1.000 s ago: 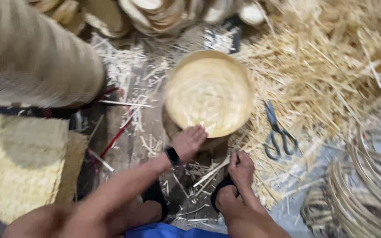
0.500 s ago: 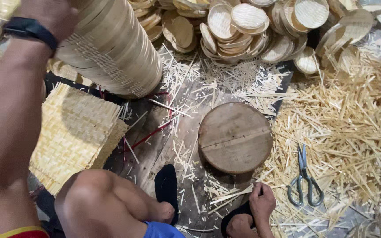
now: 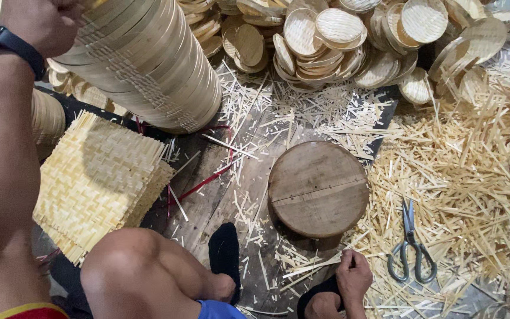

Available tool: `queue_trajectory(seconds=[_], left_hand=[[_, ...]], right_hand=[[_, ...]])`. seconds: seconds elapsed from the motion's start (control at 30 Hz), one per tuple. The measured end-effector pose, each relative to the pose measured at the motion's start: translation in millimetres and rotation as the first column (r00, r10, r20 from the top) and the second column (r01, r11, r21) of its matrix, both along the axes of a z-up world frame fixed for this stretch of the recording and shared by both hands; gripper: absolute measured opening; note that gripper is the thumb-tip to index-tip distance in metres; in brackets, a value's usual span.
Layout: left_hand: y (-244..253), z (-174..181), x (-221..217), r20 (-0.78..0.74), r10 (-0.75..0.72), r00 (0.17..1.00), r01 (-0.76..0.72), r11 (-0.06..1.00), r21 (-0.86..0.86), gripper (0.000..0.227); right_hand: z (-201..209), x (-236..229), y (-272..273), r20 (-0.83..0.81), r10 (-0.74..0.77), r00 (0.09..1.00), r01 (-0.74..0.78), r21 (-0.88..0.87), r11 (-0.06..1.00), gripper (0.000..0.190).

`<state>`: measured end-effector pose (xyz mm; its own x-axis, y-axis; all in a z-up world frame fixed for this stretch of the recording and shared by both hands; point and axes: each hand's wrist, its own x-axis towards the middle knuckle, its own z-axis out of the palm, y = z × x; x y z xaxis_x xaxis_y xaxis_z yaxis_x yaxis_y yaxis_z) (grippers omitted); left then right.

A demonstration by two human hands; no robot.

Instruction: The person sits on the floor and assembles round woven trays by placing a pre-woven mat onto a wooden circular mold. They use shears to trim the excess woven material around the edge of the mold, then flip the tray to stack it with others.

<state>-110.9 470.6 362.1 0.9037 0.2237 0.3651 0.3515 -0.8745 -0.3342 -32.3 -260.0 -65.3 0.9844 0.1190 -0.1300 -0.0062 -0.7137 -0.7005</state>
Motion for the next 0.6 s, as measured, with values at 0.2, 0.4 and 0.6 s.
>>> queue_trajectory(seconds=[0.2,0.4,0.6], left_hand=[[1.6,-5.3,-0.3,-0.031,0.052,0.998,-0.056,0.982,-0.182,0.011],[25.0,-22.7,-10.8,0.063,-0.092,0.994,0.101,0.984,-0.146,0.027],[0.4,-23.2,-11.4,0.004,0.072,0.997,-0.072,0.994,-0.081,0.015]], right_hand=[[-2.4,0.0,-0.3,-0.008,-0.009,1.0,0.009,0.017,1.0,0.019],[-1.8,-0.7,0.6,-0.007,-0.024,1.0,0.024,0.01,1.0,0.02],[-0.2,-0.8,-1.7,0.003,0.003,1.0,-0.004,0.06,0.998,0.02]])
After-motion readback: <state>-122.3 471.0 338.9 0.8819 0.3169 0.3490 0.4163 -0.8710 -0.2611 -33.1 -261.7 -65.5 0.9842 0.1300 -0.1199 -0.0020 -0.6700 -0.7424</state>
